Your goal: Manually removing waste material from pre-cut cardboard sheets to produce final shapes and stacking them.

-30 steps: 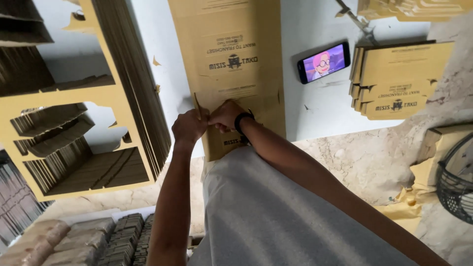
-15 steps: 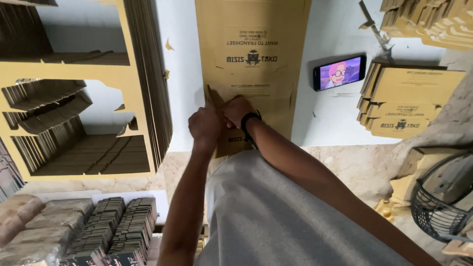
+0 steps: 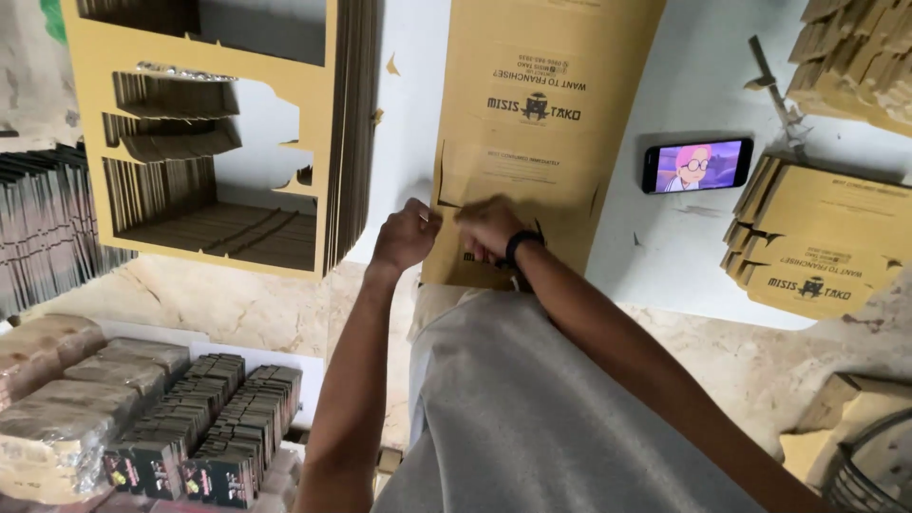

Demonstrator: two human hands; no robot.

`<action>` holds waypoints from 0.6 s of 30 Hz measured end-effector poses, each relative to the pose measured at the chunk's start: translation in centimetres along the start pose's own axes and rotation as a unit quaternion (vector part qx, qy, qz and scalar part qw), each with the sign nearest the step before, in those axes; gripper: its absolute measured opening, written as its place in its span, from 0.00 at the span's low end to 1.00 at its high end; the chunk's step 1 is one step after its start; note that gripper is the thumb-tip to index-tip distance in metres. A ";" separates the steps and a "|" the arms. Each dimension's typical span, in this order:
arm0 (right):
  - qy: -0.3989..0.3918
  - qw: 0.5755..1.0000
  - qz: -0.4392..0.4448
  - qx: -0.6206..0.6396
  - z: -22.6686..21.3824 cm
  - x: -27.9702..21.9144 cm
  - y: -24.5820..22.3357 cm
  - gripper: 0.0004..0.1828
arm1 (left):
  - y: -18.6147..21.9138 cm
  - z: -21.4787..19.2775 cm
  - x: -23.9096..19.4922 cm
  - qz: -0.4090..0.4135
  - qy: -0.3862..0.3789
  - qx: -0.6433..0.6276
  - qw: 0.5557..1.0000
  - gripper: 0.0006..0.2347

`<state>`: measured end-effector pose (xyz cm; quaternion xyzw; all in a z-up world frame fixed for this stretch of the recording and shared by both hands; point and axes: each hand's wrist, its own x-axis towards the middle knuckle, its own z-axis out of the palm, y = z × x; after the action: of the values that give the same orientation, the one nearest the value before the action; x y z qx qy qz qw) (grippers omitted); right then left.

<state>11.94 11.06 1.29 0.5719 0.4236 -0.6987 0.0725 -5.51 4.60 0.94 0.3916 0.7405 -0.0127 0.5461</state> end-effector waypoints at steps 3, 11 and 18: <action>-0.018 0.998 0.015 -0.060 0.2 -2.7 -1.5 0.26 | 0.2 -1.1 0.4 -0.008 -0.034 -0.022 0.999 0.20; 0.013 0.998 0.036 -0.054 0.3 -3.1 -3.4 0.25 | 5.4 -3.8 -1.3 -0.014 -0.077 0.054 0.995 0.22; 0.047 0.991 0.113 -0.059 0.5 -3.8 -6.2 0.25 | 1.2 -0.8 3.5 0.008 -0.052 0.121 0.991 0.19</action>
<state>9.20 13.19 7.74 0.6430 0.3992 -0.6325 0.1647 -5.73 7.79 -1.11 0.4596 0.7010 -0.1182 0.5323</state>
